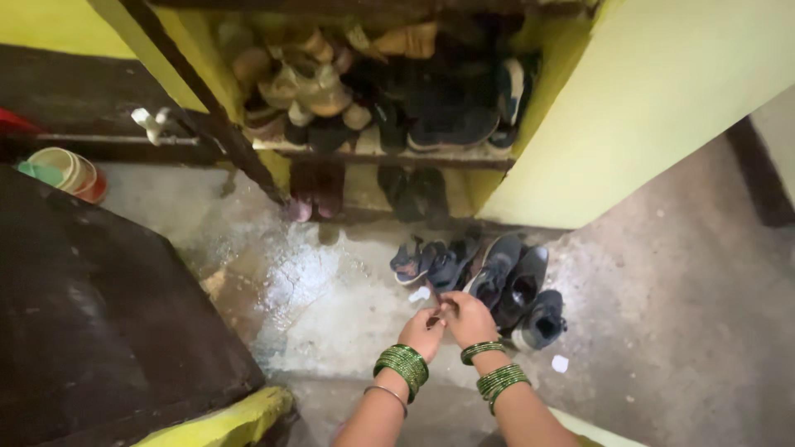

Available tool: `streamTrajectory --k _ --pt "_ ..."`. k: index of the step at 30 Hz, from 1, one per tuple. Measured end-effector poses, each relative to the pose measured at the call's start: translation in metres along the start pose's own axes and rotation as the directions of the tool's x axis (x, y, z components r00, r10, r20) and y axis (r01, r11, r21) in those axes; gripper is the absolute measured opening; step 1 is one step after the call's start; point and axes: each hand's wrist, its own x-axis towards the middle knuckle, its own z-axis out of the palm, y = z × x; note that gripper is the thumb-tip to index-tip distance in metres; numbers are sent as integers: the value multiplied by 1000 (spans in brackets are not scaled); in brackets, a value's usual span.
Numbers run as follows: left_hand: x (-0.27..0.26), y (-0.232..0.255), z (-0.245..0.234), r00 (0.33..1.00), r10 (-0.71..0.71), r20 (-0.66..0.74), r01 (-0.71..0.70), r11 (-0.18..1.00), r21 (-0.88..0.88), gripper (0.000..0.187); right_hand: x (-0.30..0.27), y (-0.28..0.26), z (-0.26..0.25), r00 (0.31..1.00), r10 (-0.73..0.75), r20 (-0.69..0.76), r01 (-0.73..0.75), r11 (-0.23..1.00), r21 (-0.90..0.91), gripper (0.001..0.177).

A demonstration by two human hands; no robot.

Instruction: The person removes various pairs of shoes from a cluttered wooden shelf and places them on the floor. They handle sneakers, formal shoes, and sandals one by one, clearing the shelf space.

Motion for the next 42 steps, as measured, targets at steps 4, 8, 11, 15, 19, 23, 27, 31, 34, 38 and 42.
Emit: streamTrajectory --k 4,8,11,15,19,23,27,31,34,38,42 --pt "-14 39 -17 993 118 -13 -118 970 -214 34 -7 -49 -33 997 -57 -45 59 997 46 24" --pt "-28 72 -36 989 136 -61 -149 925 -351 32 -22 -94 -62 998 -15 -69 24 991 132 25" --pt "-36 92 -51 980 183 -79 -199 905 -375 32 -31 -119 -77 995 -45 -87 61 980 187 24" --pt "-43 123 -73 985 162 -61 -172 882 -438 36 -33 -149 -98 990 -72 -120 92 980 177 22" --pt "-28 135 -84 962 220 -163 -270 867 -420 40 -27 -173 -114 981 -106 -164 131 980 150 22" --pt "-6 137 -102 947 268 -177 -320 832 -453 43 -15 -199 -122 963 -172 -207 202 970 136 22" --pt "2 147 -128 942 293 -164 -335 796 -504 43 -3 -218 -122 950 -242 -199 269 955 124 22" --pt "8 153 -153 940 304 -154 -339 795 -502 43 2 -238 -117 946 -251 -204 278 953 119 23" --pt "11 157 -163 938 300 -172 -345 768 -540 41 0 -252 -115 951 -233 -201 256 962 99 23" --pt "19 163 -167 941 299 -160 -337 769 -543 41 0 -259 -118 963 -188 -193 214 969 122 24" --pt "34 168 -157 942 302 -144 -330 769 -547 41 10 -248 -124 953 -218 -208 244 964 108 24"
